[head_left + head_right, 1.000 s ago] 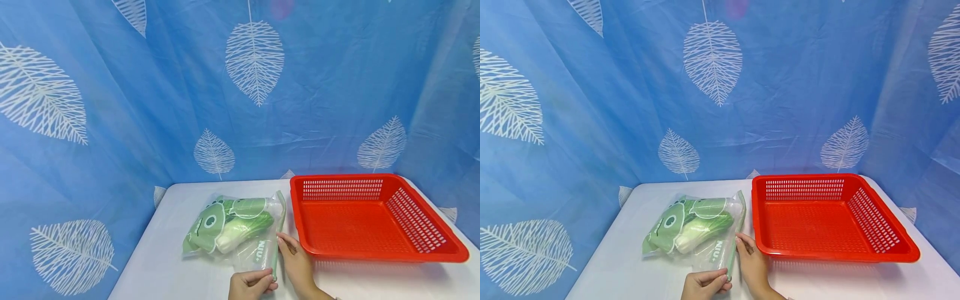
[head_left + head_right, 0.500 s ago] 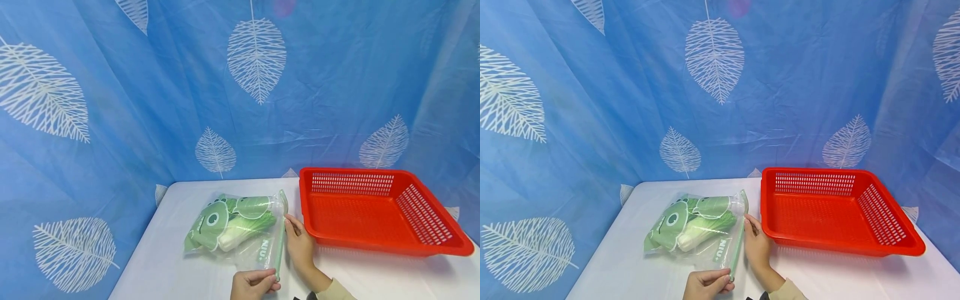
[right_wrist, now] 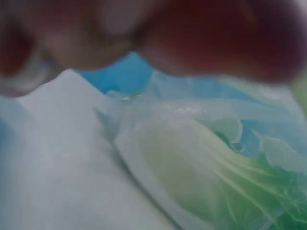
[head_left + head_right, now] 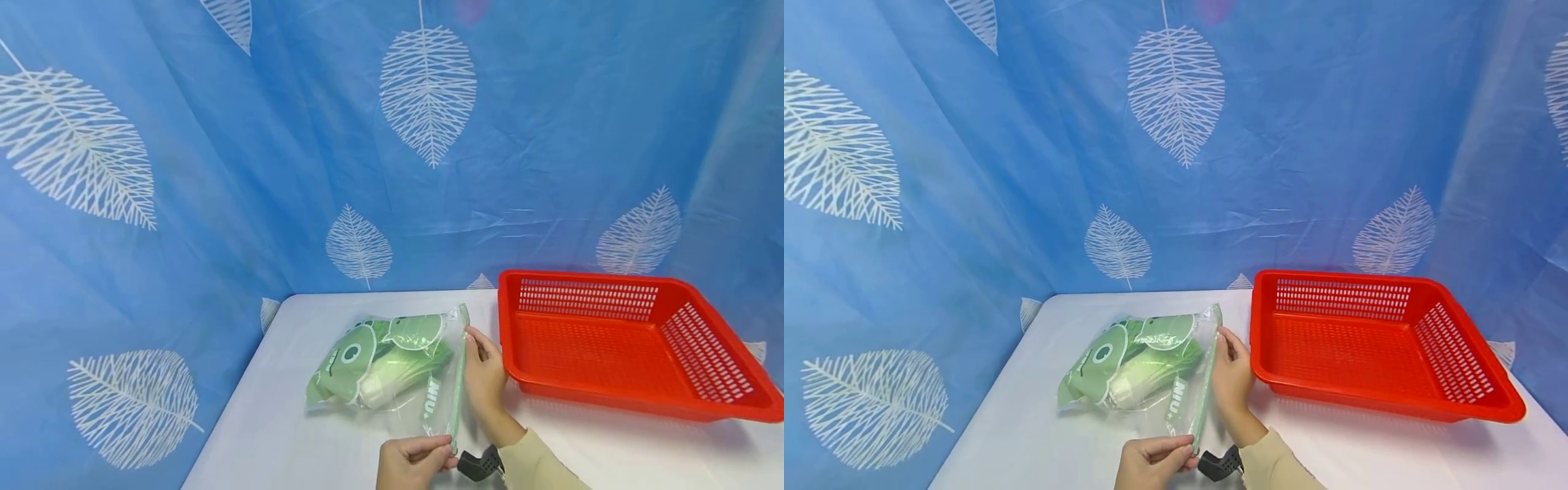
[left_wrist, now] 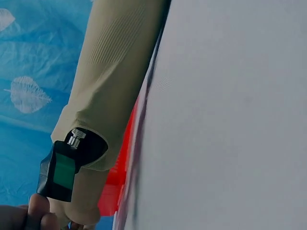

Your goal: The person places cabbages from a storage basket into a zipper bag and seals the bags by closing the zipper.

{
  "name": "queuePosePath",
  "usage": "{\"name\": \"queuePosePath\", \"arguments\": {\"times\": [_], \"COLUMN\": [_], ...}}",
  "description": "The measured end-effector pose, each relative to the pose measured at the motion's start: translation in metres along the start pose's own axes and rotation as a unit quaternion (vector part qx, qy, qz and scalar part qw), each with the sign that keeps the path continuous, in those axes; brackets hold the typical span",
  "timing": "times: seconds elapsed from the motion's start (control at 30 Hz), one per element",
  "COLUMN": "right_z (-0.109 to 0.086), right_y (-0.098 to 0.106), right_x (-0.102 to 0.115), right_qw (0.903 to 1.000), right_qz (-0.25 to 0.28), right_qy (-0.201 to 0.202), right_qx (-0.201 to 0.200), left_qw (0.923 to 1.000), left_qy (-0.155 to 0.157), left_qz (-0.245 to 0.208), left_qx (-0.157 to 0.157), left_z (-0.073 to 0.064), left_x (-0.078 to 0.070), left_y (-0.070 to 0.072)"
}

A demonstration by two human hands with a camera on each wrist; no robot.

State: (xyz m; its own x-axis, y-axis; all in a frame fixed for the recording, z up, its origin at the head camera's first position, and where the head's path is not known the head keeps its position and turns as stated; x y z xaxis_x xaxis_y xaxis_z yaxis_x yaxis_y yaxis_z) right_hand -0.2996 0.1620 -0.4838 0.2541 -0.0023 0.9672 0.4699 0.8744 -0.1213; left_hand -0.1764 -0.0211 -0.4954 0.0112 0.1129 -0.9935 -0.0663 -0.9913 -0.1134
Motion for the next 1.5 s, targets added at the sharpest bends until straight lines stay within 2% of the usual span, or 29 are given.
{"name": "queuePosePath", "arguments": {"times": [0.07, 0.17, 0.23, 0.4, 0.57, 0.7, 0.83, 1.0, 1.1, 1.23, 1.37, 1.5], "right_z": [0.004, 0.009, 0.011, 0.016, 0.024, 0.029, 0.033, 0.034, 0.025, -0.005, -0.042, -0.072], "right_y": [-0.001, -0.002, -0.002, -0.005, -0.008, -0.006, -0.005, -0.005, -0.001, 0.016, 0.032, 0.047], "right_x": [0.000, -0.006, -0.016, -0.046, -0.056, -0.061, -0.062, -0.059, -0.054, -0.045, -0.029, -0.004], "right_qw": [1.0000, 0.9998, 0.9995, 0.9962, 0.9940, 0.9931, 0.9935, 0.9943, 0.9920, 0.9792, 0.9672, 0.9624], "right_qz": [0.007, 0.000, -0.011, -0.017, -0.010, 0.003, 0.004, -0.003, -0.029, -0.087, -0.108, -0.082], "right_qy": [-0.005, -0.015, -0.028, -0.083, -0.104, -0.115, -0.112, -0.101, -0.099, -0.122, -0.138, -0.130], "right_qx": [-0.003, -0.009, -0.009, 0.021, 0.033, 0.022, 0.019, 0.034, 0.072, 0.137, 0.184, 0.224], "left_qw": [0.9999, 0.9998, 0.9994, 0.9975, 0.9972, 0.9980, 0.9988, 0.9977, 0.9966, 0.9969, 0.9964, 0.9872], "left_qy": [-0.004, 0.007, 0.028, 0.070, 0.073, 0.063, 0.049, 0.063, 0.072, 0.069, 0.051, 0.027], "left_qz": [0.007, 0.015, 0.016, 0.004, 0.001, -0.002, -0.001, -0.024, -0.038, -0.035, -0.004, 0.040], "left_qx": [-0.007, -0.011, -0.012, -0.014, -0.014, -0.006, -0.005, -0.009, -0.006, 0.014, 0.068, 0.152], "left_z": [0.002, 0.003, 0.001, -0.007, -0.009, -0.010, -0.009, -0.008, -0.008, -0.009, -0.008, -0.006], "left_x": [-0.004, -0.005, -0.003, 0.004, 0.005, 0.003, 0.003, 0.007, 0.011, 0.013, 0.009, -0.001], "left_y": [0.003, 0.006, 0.007, 0.007, 0.007, 0.004, 0.003, 0.001, -0.003, -0.008, -0.011, -0.013]}}
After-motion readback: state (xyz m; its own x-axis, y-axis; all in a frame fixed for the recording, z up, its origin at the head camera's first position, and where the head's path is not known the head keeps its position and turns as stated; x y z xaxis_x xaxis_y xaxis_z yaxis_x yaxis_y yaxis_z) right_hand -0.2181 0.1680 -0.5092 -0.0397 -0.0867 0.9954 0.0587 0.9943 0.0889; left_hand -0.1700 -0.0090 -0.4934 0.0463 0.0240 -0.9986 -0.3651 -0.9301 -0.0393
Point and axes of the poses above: each hand's wrist, its own z-axis towards the middle knuckle, its own y-axis out of the back of the hand, x = y × z, the point moved 10 cm from there along z, towards the middle knuckle, and after that the axes turned 2 degrees about y, right-handed, at the moved point
